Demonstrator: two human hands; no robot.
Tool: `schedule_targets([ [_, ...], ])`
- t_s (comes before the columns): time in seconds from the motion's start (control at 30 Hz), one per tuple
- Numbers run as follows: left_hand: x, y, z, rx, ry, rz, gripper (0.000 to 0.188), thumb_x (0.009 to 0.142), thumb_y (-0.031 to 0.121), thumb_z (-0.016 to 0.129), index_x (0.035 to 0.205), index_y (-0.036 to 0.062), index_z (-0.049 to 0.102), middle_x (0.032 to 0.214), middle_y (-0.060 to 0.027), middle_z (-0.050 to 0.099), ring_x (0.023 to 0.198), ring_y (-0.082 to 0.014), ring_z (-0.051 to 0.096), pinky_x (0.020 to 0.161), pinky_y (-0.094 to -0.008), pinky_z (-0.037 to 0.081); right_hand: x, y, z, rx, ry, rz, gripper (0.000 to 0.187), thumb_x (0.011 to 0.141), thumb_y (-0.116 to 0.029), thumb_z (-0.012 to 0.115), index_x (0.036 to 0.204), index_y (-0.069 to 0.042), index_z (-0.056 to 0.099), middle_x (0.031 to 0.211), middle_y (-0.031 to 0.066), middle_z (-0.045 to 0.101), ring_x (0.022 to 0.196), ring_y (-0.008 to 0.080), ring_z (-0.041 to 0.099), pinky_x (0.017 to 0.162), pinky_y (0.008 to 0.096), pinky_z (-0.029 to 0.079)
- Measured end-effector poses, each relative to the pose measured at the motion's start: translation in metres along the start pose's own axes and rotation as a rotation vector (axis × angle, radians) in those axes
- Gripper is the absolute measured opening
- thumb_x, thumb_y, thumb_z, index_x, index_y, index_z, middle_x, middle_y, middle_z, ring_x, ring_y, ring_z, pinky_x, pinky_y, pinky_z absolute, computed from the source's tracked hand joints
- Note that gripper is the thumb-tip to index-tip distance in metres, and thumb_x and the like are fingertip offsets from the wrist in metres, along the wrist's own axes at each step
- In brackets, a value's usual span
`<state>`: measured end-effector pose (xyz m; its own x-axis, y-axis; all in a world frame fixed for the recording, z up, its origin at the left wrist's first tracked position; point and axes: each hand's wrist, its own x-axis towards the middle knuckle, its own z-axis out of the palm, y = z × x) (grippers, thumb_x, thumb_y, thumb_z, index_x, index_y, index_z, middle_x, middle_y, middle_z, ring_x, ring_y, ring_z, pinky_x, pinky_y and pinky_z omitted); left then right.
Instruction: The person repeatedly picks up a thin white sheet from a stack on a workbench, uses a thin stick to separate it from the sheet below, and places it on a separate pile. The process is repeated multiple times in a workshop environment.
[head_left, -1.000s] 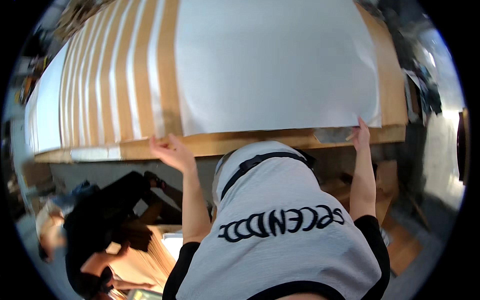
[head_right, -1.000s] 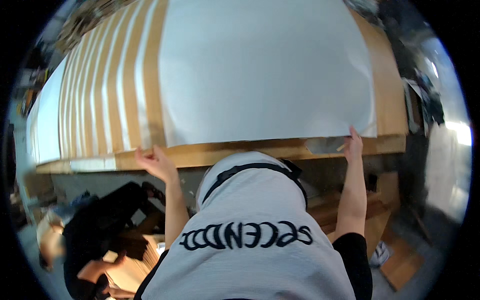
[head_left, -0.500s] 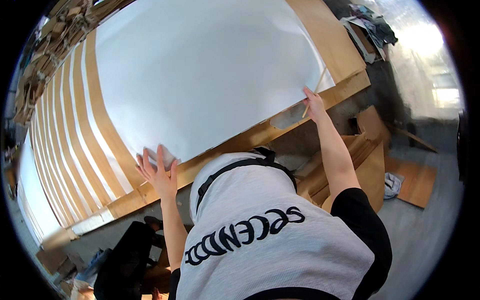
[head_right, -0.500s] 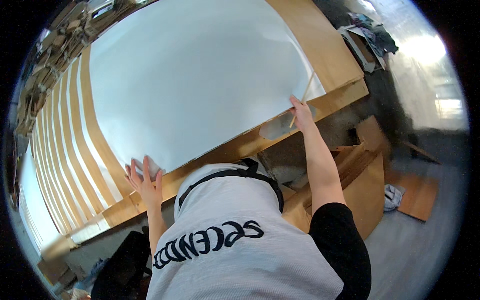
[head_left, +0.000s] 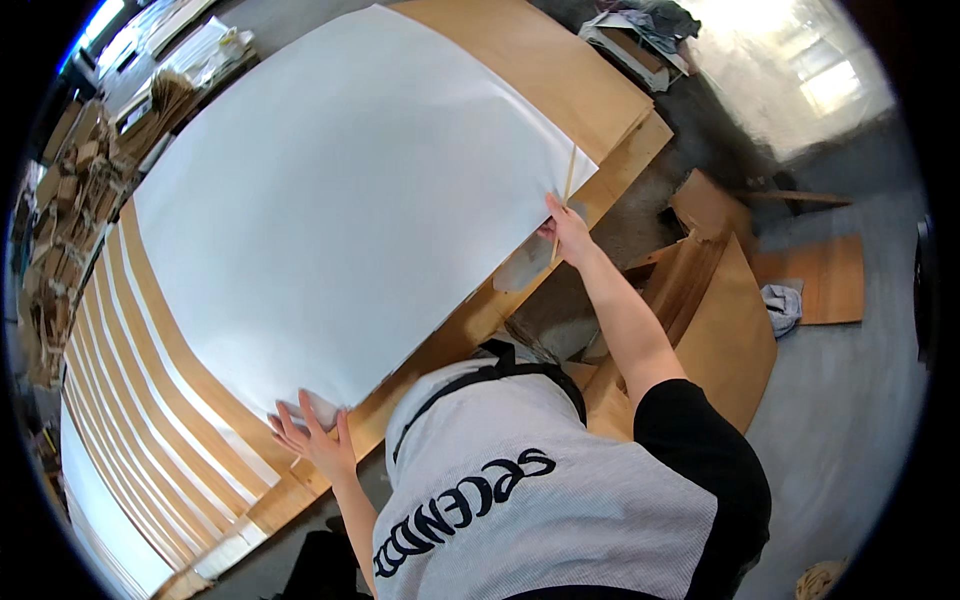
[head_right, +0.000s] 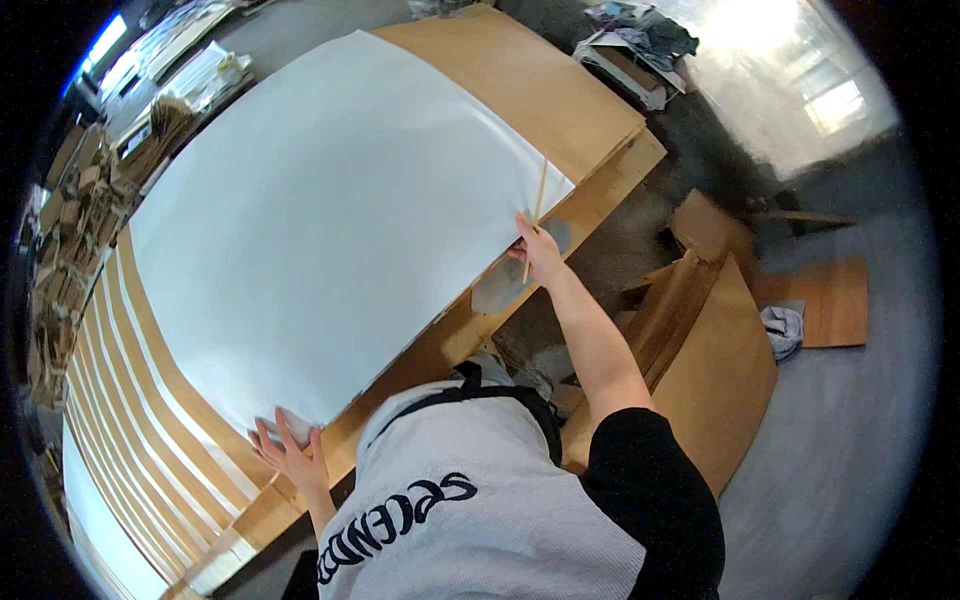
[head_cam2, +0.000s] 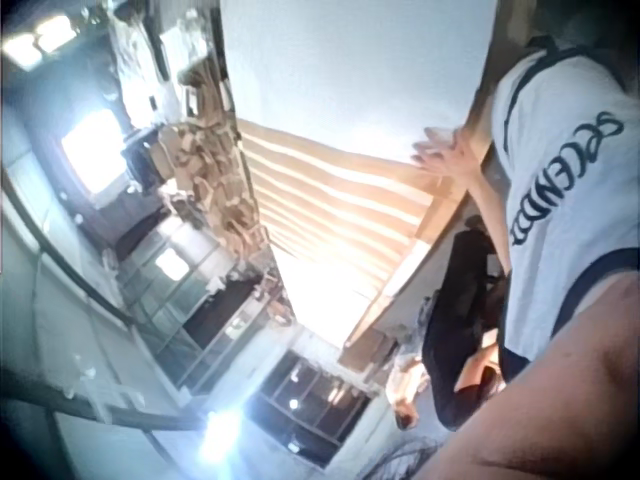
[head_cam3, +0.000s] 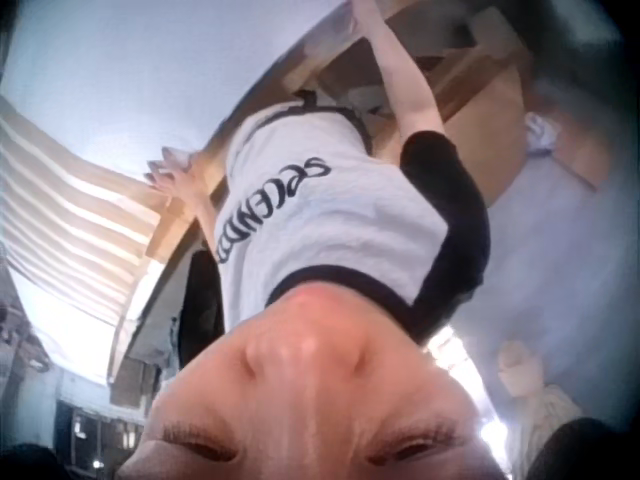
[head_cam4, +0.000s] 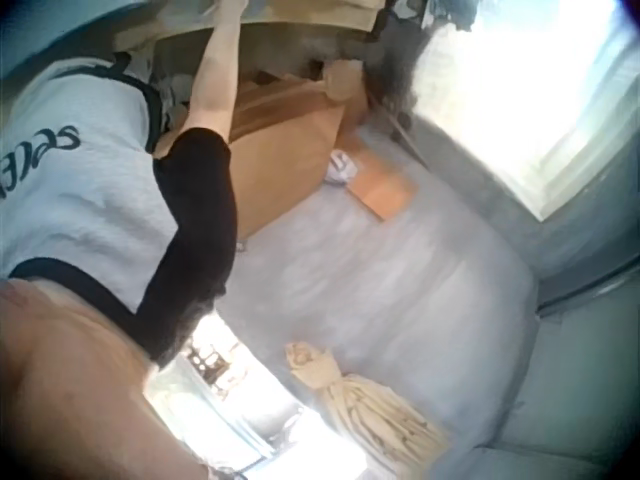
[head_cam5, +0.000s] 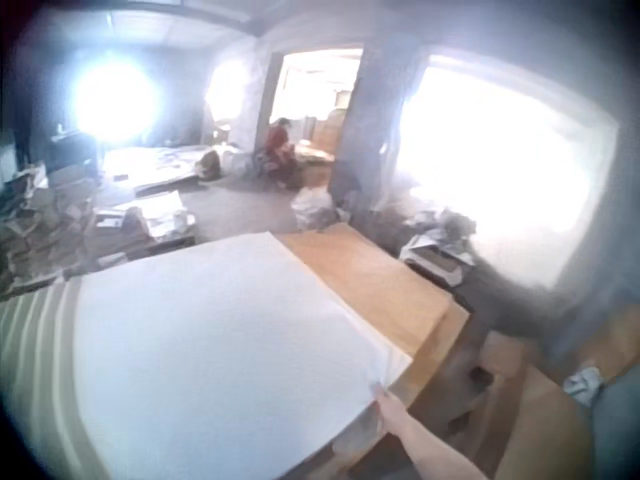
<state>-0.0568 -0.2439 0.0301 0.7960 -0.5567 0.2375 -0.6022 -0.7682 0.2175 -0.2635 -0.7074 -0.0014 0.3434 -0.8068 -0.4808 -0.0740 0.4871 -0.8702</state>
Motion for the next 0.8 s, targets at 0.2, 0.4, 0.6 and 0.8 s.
schedule_targets([
  [0.2, -0.003, 0.001, 0.0, 0.098, -0.049, 0.008, 0.06, 0.08, 0.051, 0.046, 0.128, 0.0162, 0.037, 0.136, -0.0139, 0.018, 0.127, -0.0383, 0.01, 0.099, -0.0568, 0.009, -0.002, 0.019, -0.004, -0.106, 0.243, -0.036, 0.024, 0.085, -0.032, 0.05, 0.076, -0.01, 0.049, 0.064, -0.0007, 0.051, 0.053, 0.0091, 0.048, 0.042, 0.022, 0.031],
  [0.4, -0.006, 0.002, 0.004, 0.146, -0.045, 0.036, 0.063, 0.081, 0.057, 0.039, 0.128, 0.0153, 0.036, 0.136, -0.0135, 0.019, 0.126, -0.0385, 0.012, 0.098, -0.0568, 0.011, 0.001, 0.028, -0.002, -0.121, 0.295, -0.082, 0.023, 0.085, -0.029, 0.049, 0.075, -0.008, 0.048, 0.063, -0.0003, 0.05, 0.053, 0.0089, 0.046, 0.049, 0.023, 0.038],
  [0.6, -0.009, 0.0, 0.007, 0.184, -0.045, 0.058, 0.062, 0.081, 0.053, 0.041, 0.128, 0.0136, 0.035, 0.134, -0.0153, 0.021, 0.125, -0.039, 0.014, 0.097, -0.056, 0.017, -0.007, 0.014, -0.018, -0.568, 0.443, -0.248, 0.039, 0.083, -0.043, 0.047, 0.083, -0.004, 0.048, 0.067, 0.005, 0.052, 0.065, 0.0184, 0.053, 0.059, 0.0316, 0.04],
  [0.8, 0.004, 0.011, -0.01, -0.031, -0.145, -0.08, 0.062, 0.073, 0.034, 0.061, 0.125, 0.0138, 0.036, 0.13, -0.0179, 0.023, 0.122, -0.0375, 0.019, 0.092, -0.0512, 0.03, -0.028, 0.012, -0.067, -0.695, 0.347, -0.208, 0.035, 0.089, -0.035, 0.031, 0.087, -0.007, 0.052, 0.08, 0.0147, 0.056, 0.078, 0.0317, 0.054, 0.069, 0.0383, 0.041],
])
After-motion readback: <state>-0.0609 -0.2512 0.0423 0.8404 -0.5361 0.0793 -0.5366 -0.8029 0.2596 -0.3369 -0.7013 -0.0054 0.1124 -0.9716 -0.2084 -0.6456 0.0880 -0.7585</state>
